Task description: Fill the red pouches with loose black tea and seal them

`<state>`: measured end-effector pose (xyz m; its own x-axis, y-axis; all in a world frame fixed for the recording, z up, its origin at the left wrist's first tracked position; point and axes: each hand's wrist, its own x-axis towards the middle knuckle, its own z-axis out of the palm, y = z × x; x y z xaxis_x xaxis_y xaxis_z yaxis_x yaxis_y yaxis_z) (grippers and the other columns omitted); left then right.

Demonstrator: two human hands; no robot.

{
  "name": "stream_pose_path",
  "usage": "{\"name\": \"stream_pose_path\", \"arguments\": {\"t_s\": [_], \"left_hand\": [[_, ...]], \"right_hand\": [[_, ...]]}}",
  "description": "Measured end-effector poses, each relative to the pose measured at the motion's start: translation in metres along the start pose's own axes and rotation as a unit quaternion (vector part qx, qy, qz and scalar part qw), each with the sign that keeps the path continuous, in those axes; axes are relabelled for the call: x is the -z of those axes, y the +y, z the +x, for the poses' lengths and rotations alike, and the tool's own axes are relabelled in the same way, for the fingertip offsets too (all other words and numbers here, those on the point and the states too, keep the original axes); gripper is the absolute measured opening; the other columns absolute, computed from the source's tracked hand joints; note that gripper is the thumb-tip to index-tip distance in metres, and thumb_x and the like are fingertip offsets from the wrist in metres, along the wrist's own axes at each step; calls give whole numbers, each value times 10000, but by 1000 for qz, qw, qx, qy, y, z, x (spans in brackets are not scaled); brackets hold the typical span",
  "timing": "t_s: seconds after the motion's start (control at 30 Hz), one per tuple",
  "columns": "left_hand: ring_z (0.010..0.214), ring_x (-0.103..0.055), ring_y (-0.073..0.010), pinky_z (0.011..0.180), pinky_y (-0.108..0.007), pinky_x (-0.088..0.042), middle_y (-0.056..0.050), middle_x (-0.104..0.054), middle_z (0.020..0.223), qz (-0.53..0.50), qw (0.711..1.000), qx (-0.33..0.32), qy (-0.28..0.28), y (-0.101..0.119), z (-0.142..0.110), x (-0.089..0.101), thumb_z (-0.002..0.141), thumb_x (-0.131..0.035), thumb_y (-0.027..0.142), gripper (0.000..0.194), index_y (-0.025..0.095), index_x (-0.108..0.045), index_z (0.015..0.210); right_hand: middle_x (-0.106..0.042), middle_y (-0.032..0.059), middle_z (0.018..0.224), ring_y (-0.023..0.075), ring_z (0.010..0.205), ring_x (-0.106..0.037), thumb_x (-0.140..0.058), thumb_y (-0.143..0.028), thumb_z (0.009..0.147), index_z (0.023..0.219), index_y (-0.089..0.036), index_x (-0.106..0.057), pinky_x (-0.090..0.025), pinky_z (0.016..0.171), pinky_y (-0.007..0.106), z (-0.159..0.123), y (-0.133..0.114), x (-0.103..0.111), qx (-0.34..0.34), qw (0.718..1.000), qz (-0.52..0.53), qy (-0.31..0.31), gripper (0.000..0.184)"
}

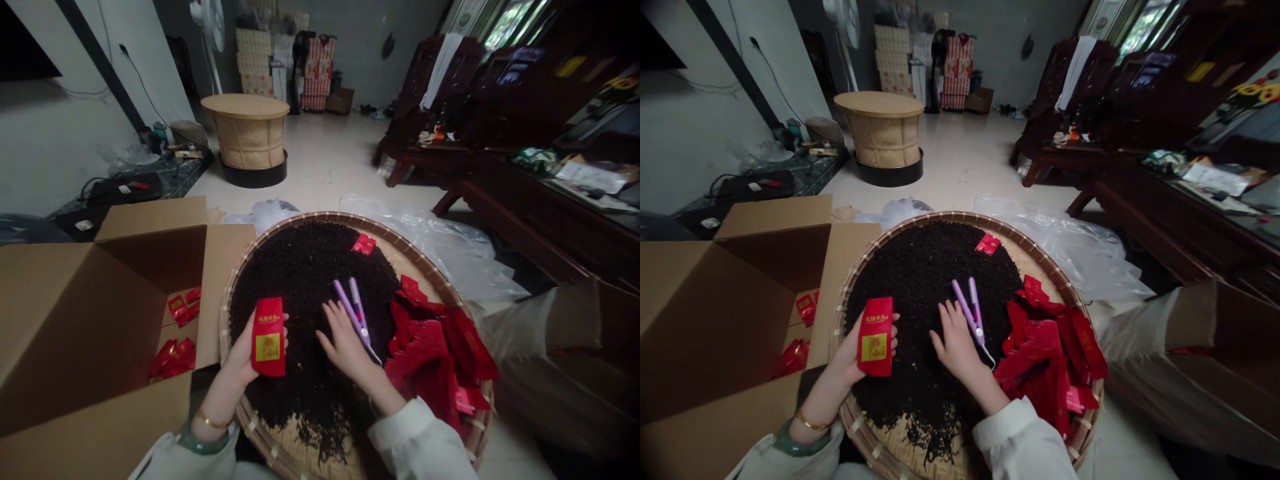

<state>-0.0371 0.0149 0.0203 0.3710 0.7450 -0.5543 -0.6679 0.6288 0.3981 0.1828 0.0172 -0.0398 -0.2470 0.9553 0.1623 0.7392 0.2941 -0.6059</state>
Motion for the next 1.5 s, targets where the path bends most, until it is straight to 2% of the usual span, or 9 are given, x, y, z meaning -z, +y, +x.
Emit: {"name": "stream_pose_path", "arguments": {"t_s": [0.23,0.37,0.53,0.7,0.83,1.1,1.23,1.37,1.5], "left_hand": [[569,-673,-201,537,-318,-555,-86,-692,671,15,999,-41,21,2,-2,-2,947,-316,474,515,89,-648,1026],[612,-681,-196,598,-316,-563,-101,-710,701,-1,998,-52,21,2,-1,-1,954,-314,460,518,75,-629,1096],[630,-688,-184,651,-320,-571,-89,-725,747,-1,998,-70,6,1,3,7,939,-388,438,455,95,-618,1131],[638,-689,-190,663,-327,-570,-86,-725,742,7,997,-80,-5,1,4,13,924,-420,434,445,92,-621,1127],[676,-687,-202,722,-367,-558,-102,-720,775,-7,998,-60,-7,0,2,8,943,-350,456,496,91,-605,1163],[588,-636,-168,585,-297,-541,-67,-663,677,11,998,-52,-25,2,-4,0,906,-430,492,471,94,-678,952],[587,-636,-175,600,-312,-539,-65,-672,678,33,997,-64,-29,-1,-3,3,886,-473,502,468,100,-658,1039],[670,-676,-210,659,-337,-546,-101,-719,807,81,992,-91,-12,-12,1,12,801,-612,506,492,103,-634,1083],[638,-687,-223,628,-336,-546,-133,-731,906,125,982,-137,20,-25,5,24,674,-729,527,575,106,-635,1054]], "right_hand": [[-146,192,1547,444,1397,-111,-667,-566,718,1462,-243,-274,-178,1055,652,32,-20,-6,21,989,-137,-56,902],[-171,156,1548,449,1396,-79,-639,-591,728,1400,-300,-394,-153,1048,652,29,-46,-21,119,977,-153,-90,773],[-375,150,1452,379,1352,-248,-534,-603,797,1266,-251,-552,-245,1044,570,8,-58,-28,199,956,-136,-168,586],[-375,132,1455,379,1388,-162,-467,-635,821,1298,-281,-522,-113,1085,610,-5,-63,-41,280,936,-123,-174,597],[-376,128,1465,361,1391,-174,-540,-475,845,1243,-262,-575,-103,1095,599,7,-53,-46,250,947,-152,-132,453],[-393,157,1432,352,1358,-224,-511,-382,886,1084,-184,-645,-164,1081,571,42,-25,-19,87,979,-166,75,310],[-370,150,1444,366,1321,-268,-587,-471,825,1265,-230,-548,-284,1017,528,37,-24,-17,113,980,-161,16,503],[-584,153,1164,299,1046,-502,-528,-387,884,1152,-217,-628,-429,842,424,33,-20,-18,133,977,-166,-4,332],[-601,133,985,251,890,-545,-502,-339,896,1028,-183,-649,-475,737,358,38,-16,-8,110,987,-112,29,252]]}}
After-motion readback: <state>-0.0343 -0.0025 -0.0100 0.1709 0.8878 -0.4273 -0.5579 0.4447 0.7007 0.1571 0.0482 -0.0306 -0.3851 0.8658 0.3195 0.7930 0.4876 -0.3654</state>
